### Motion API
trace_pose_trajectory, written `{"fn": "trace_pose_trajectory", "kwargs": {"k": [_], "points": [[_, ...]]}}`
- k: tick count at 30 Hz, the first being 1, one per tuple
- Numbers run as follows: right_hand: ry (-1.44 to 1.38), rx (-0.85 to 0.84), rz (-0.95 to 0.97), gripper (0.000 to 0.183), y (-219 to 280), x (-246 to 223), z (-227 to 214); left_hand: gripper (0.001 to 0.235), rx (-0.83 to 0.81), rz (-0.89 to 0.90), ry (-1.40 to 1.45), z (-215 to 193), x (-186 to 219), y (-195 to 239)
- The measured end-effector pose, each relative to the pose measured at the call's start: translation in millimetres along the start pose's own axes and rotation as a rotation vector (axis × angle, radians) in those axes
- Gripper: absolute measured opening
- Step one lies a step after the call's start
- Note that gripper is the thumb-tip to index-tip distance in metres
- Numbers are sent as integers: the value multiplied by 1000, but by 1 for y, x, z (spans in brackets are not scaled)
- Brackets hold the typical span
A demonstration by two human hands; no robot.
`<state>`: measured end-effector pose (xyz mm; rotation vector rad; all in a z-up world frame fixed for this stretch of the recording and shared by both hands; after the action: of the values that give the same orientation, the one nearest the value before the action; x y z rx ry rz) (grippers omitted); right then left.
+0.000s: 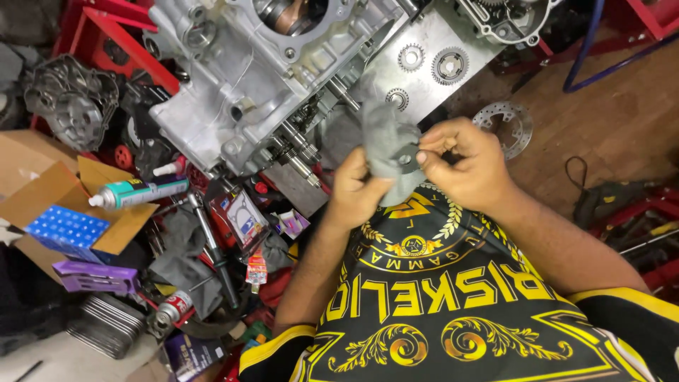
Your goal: The person wipes small metal engine components with a gray cloth, tightens a bolt on a motorcycle engine crankcase using a torque wrench, and handles gears, washers and a clutch assembly laid out on the workbench, moving parts around as they clean and work on the engine.
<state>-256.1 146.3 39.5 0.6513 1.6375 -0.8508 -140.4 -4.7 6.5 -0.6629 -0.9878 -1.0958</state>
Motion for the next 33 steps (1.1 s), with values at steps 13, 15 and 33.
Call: {"fn": "trace_pose_trajectory", "kwargs": {"k": [13, 15, 33], "points": [[11, 18, 28, 30, 5, 18, 5, 38, 77, -98, -293, -13, -20, -9], [119, 43, 1, 27, 6, 19, 2, 19, 40, -210, -204, 5, -6, -16], [174, 184, -70, 12, -105, 47, 21, 34, 325, -181, -680, -51, -25, -3]]}}
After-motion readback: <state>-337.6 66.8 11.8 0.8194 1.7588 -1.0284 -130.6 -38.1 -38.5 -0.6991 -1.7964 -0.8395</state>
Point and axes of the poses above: each hand's wrist, its own y-axis away from the middle knuckle, its own z-axis out of the palm, x = y × z, the point moved 7 cm from there along -y, towards the middle knuckle, and after that the axes turned 10 degrees about y, right-handed, at the moved point
